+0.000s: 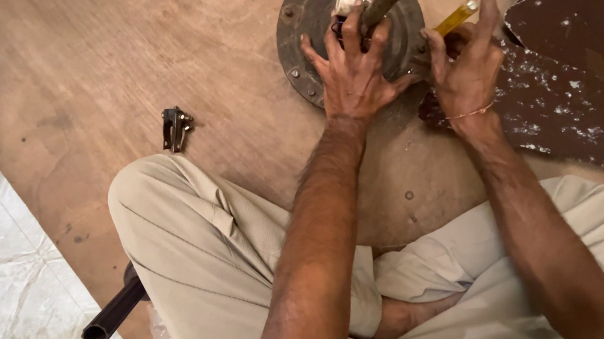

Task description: The person sits on the floor and uses a yellow screwdriver to tighten screws on a circular metal base attached to a vertical pole. They then position a brown metal plate against the base and continue to secure it with screws.

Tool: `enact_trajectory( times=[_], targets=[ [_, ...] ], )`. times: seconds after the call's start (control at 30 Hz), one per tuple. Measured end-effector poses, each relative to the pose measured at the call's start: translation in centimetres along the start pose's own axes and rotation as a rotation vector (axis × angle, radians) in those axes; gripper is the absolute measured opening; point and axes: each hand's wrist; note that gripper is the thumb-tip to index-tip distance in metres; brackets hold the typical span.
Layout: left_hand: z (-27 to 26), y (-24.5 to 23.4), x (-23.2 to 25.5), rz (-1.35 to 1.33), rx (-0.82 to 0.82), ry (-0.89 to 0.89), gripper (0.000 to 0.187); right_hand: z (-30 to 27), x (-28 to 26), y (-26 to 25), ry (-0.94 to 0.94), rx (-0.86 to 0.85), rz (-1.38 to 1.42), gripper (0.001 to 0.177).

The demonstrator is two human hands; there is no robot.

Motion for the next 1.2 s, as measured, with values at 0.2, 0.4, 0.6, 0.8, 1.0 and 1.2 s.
enact_trajectory(
  times=[0.2, 0.4, 0.6, 0.8, 1.0, 1.2],
  targets=[
    [-0.1, 0.0, -0.1, -0.010, 0.013, 0.014, 0.114, -0.3, 0.4, -0.3, 0.011, -0.074, -0.009, 0.084],
    [0.0, 0.4, -0.2, 0.004, 0.012, 0.013, 0.114, -0.2, 1.0, -0.1, 0.048, -0.105, -0.023, 0.082],
    [-0.1, 0.5, -0.2, 0.003, 0.001, 0.008, 0.118, 0.3, 1.1, 0.3, -0.121, 0.013, -0.141, 0.083],
    [-0.1, 0.3, -0.1, -0.021, 0.017, 0.012, 0.116, 0.3, 1.6, -0.3, -0.018, -0.048, -0.165, 0.050],
    [-0.1, -0.1, 0.3, -0.014, -0.012, -0.001, 0.113, 1.5, 1.8, -2.8, -0.042, 0.070, 0.080, 0.024],
    [0.0, -0.4, 0.4, -0.008, -0.022, 0.002, 0.112, 2.8, 0.9, -3.5, -0.032, 0.004, -0.226, 0.032]
  ],
)
Point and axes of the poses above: each hand's wrist, its own z-axis towards the middle knuckle, its own y-axis out of the palm, x = y × z, and after that the axes turned 6 degrees about -z, right-handed
